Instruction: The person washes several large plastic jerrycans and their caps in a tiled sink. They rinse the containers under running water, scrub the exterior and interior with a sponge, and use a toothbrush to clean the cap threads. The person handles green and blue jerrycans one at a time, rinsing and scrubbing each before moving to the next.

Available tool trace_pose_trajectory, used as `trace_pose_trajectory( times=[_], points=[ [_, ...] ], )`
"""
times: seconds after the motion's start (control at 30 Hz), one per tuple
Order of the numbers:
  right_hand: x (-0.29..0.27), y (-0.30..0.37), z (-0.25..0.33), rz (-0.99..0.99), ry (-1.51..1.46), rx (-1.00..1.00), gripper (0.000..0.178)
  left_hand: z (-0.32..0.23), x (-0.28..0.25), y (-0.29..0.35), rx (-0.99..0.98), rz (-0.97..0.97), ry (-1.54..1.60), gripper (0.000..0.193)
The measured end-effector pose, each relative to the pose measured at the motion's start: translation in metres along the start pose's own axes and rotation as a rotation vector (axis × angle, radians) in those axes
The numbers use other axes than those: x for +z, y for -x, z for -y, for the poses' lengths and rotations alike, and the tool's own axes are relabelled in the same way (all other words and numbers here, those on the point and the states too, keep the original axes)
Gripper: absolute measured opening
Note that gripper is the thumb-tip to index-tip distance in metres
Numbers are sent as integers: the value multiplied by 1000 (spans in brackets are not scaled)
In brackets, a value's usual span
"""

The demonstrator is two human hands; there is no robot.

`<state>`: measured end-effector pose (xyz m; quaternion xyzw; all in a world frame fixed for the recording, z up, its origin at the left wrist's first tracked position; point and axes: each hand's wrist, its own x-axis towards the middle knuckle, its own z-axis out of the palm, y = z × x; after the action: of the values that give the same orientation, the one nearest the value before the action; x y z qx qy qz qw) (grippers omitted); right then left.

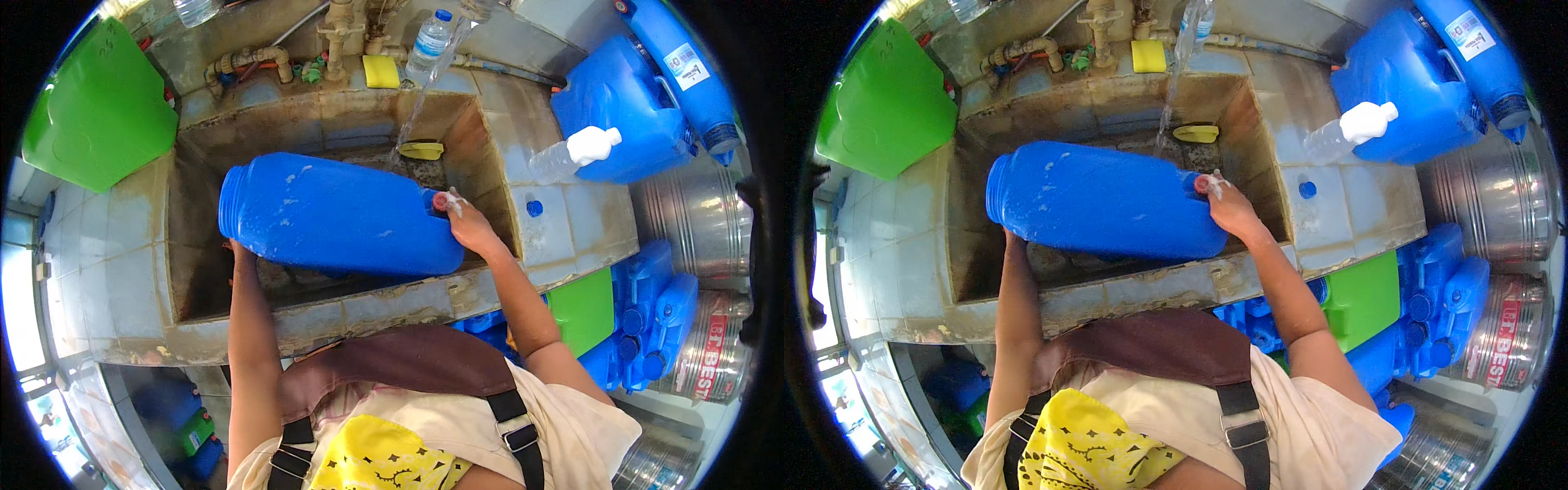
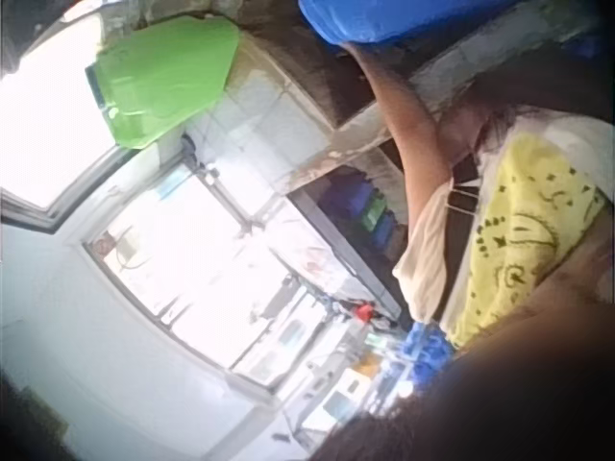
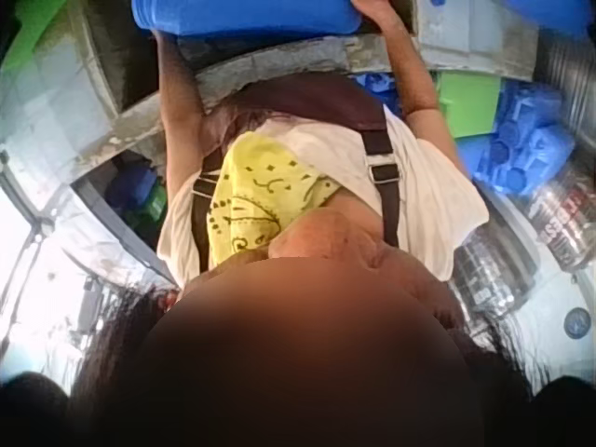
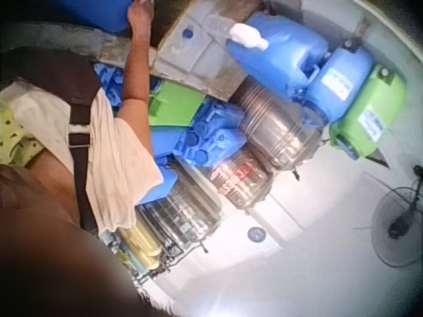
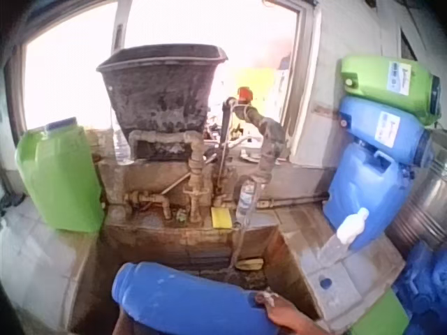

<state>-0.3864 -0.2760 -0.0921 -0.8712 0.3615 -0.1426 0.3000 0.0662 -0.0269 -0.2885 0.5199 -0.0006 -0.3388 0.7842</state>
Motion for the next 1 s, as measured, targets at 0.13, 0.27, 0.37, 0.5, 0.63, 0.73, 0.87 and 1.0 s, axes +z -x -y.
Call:
trace_pose_trajectory(
  times=[0.13,0.27,0.37,0.5,0.63,0.73,0.87,1.0],
  points=[
    [2,16,3,-98,-154,497,32,-51,9,15,-66,48,-335,55],
    [14,25,21,-31,-454,276,37,-99,41,61,-111,40,-75,61],
    [33,22,32,-94,-130,-168,37,-94,73,85,14,-47,121,65],
    [45,-1,37,-154,-756,513,32,-83,90,80,154,-39,205,67],
    [35,-11,40,-306,-991,584,25,-81,83,66,121,-61,158,70],
    [25,-6,43,-166,-390,29,21,-81,80,65,153,-78,149,72],
    [24,2,42,-28,-770,311,22,-77,79,71,121,-77,195,75],
    [20,-2,42,24,-849,421,22,-77,76,75,143,-76,130,75]
  ],
)
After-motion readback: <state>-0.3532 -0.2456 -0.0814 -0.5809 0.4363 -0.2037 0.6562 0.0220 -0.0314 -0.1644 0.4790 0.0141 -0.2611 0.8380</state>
